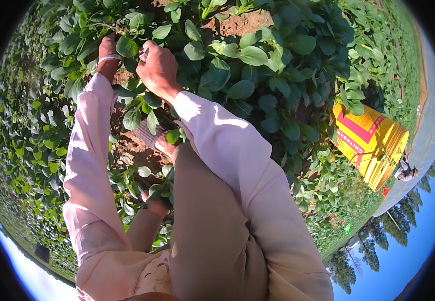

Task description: The person harvests vegetables by using a small tool to cut leaves from the ground and placing them into a yellow bucket.

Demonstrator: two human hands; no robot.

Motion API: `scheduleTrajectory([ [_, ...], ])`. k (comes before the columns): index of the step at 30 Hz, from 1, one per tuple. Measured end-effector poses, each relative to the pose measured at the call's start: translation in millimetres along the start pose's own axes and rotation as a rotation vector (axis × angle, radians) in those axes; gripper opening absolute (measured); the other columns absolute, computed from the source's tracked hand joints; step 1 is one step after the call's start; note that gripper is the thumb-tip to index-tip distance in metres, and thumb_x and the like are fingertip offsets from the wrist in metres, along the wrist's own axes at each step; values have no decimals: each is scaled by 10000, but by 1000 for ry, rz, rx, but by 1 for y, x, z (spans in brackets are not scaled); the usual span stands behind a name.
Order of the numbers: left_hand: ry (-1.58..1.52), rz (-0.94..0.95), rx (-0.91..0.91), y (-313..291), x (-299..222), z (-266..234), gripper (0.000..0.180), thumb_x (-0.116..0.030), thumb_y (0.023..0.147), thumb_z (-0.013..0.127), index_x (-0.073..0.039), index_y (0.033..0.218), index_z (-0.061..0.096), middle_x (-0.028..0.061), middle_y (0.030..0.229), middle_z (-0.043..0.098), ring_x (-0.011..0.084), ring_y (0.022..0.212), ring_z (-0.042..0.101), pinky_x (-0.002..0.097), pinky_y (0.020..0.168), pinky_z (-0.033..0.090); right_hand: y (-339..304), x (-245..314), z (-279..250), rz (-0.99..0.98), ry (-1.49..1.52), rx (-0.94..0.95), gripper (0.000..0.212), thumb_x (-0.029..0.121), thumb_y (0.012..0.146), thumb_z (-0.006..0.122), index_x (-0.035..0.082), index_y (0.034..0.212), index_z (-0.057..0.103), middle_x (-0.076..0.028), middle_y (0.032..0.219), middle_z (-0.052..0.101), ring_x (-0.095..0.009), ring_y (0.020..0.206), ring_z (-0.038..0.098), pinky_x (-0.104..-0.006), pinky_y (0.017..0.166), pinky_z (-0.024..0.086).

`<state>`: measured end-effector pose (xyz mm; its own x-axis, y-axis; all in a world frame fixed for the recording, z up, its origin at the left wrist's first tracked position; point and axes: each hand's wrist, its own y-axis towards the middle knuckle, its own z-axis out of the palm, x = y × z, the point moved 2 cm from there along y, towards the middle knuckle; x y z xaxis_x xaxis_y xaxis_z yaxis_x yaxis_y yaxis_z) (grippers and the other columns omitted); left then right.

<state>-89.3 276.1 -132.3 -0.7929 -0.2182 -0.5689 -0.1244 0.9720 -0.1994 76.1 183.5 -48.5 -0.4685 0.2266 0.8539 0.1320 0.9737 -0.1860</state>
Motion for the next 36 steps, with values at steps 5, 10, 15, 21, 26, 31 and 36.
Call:
scheduleTrajectory([
  [5,-217,-74,-26,14,29,15,391,-364,778,675,-52,1012,672,217,963,672,378,907,647,399,783,502,20,8,12,59,-70,-2,103,75,740,615,64,841,634,-149,783,668,-371,772,646,-442,673,506],
  [10,-234,-130,5,14,48,3,380,-257,754,653,-16,1048,651,234,985,672,367,918,655,394,781,495,-17,-1,-5,17,41,34,135,47,760,628,91,887,624,-132,768,675,-298,723,673,-376,646,513],
  [15,-215,-154,-36,-7,15,1,303,-150,761,531,17,988,644,257,939,664,414,885,632,400,795,481,-12,-1,0,-19,-75,16,202,47,742,635,110,932,603,-133,759,669,-354,723,653,-421,644,506],
  [21,-193,-157,-84,-16,6,-12,320,-195,761,599,-6,1010,666,222,932,683,351,872,662,375,778,488,-34,-2,-19,-88,-52,54,219,46,753,629,122,950,575,-129,724,653,-375,706,636,-444,612,489],
  [26,-167,-222,-66,-1,29,-1,353,-189,738,660,5,1033,667,233,1041,664,364,987,637,370,853,502,-4,10,6,-64,-115,78,220,54,746,649,101,956,606,-118,809,674,-330,755,655,-399,673,510],
  [31,-216,-256,-12,-23,-21,-14,354,-161,740,591,6,1042,665,240,1017,667,374,963,643,383,841,488,9,4,8,-35,-81,12,177,82,751,661,76,920,608,-152,780,671,-372,752,651,-450,663,509],
  [36,-426,-390,-39,-25,7,-13,371,-138,772,545,19,1096,635,236,1056,662,354,1006,637,361,881,464,-28,-16,-11,-111,82,-1,163,21,780,655,90,918,602,-86,695,639,-211,628,645,-310,573,481],
])
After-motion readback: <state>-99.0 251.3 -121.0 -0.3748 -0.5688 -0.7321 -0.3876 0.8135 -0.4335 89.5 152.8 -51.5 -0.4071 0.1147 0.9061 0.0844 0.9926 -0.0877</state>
